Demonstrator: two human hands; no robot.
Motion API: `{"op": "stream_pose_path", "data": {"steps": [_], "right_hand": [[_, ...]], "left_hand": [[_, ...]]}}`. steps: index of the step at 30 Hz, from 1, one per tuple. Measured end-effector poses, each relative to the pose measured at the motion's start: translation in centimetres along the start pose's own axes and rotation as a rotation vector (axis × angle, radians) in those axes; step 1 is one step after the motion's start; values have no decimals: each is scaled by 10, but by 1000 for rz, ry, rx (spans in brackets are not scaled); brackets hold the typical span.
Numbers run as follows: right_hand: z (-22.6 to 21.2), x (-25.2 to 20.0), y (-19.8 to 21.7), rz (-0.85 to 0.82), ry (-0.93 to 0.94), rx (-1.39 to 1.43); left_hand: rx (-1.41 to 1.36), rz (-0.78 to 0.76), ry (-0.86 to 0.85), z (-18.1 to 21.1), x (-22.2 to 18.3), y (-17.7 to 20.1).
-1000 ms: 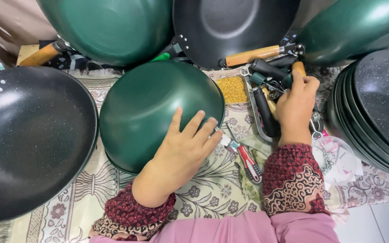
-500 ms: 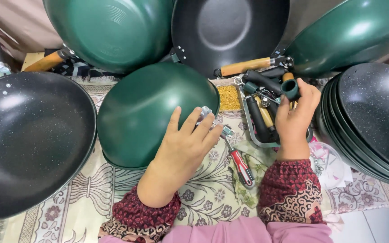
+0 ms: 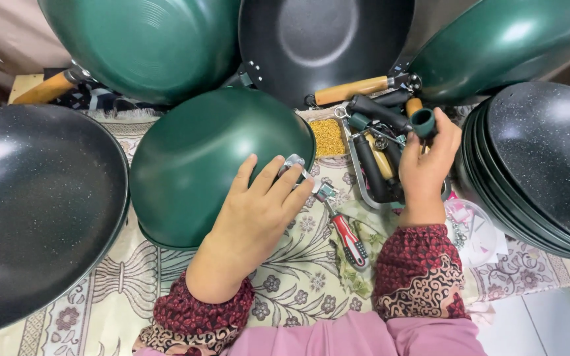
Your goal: Attaching wooden handles to various metal woks and pans using a screwdriver and screws.
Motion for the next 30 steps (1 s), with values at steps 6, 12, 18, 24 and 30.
{"op": "stream_pose_path", "data": {"steps": [6,12,18,24,30], "right_hand": [[31,-3,-46,-341,-295,-416],[82,-28,-87,-405,-122,-594],[38,-33,-62,-307,31,-556],[6,-59,-48,-728,6,-563],[20,-94,-53,-890,-40,-677]], "left_hand": [[-13,-5,-7,0,-1,0],[-35,-32,-8,0,-2,1],[-23,-29,-18,-1,-3,-2],[-32,-26,-9,-1,-1,0],[-57,-33,-7,-1,-2,0]]}}
Point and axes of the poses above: each hand's wrist, its own x-axis towards the middle knuckle, its own y-axis out of the back of the hand, z = x × y, the point moved 7 cm from there along x, towards the middle knuckle, and after that the axes turned 9 degrees about z, right-handed, at the moved point
